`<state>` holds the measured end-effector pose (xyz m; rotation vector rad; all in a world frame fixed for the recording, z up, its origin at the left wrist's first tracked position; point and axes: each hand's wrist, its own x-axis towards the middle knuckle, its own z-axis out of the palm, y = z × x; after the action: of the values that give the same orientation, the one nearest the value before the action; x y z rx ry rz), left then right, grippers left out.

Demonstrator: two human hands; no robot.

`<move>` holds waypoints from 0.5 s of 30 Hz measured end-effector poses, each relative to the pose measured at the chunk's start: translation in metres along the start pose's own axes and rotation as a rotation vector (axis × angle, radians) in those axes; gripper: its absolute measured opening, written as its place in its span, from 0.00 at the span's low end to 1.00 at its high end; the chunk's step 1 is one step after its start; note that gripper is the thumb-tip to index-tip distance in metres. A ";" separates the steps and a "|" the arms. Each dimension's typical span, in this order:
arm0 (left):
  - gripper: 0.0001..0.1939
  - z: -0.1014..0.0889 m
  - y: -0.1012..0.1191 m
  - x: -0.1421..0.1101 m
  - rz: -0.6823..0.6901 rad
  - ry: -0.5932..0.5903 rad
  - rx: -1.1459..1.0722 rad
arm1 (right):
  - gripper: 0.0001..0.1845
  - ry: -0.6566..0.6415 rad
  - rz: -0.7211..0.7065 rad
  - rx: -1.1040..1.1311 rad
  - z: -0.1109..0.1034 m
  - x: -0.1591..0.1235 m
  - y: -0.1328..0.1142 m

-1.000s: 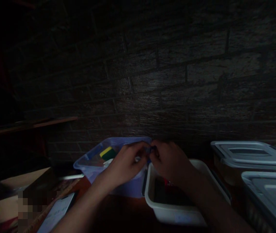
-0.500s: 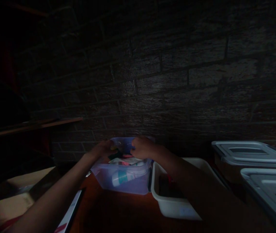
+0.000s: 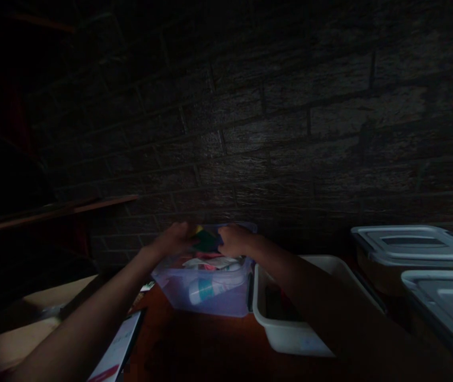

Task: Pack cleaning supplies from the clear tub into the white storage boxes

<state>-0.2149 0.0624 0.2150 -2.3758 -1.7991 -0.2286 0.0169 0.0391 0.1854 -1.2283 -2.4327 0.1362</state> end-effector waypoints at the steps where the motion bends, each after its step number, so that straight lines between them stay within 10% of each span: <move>1: 0.12 -0.008 0.006 -0.002 0.049 0.016 -0.045 | 0.24 0.018 0.005 0.013 -0.004 -0.003 0.001; 8: 0.16 -0.049 0.051 -0.014 0.323 0.090 -0.501 | 0.49 0.243 0.080 0.137 -0.042 -0.030 0.016; 15: 0.16 -0.056 0.105 -0.037 0.437 -0.009 -1.217 | 0.27 0.447 -0.051 0.755 -0.076 -0.098 0.029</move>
<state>-0.1252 -0.0125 0.2591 -3.3693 -1.1587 -1.6142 0.1208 -0.0283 0.2162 -0.7449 -1.7578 0.6254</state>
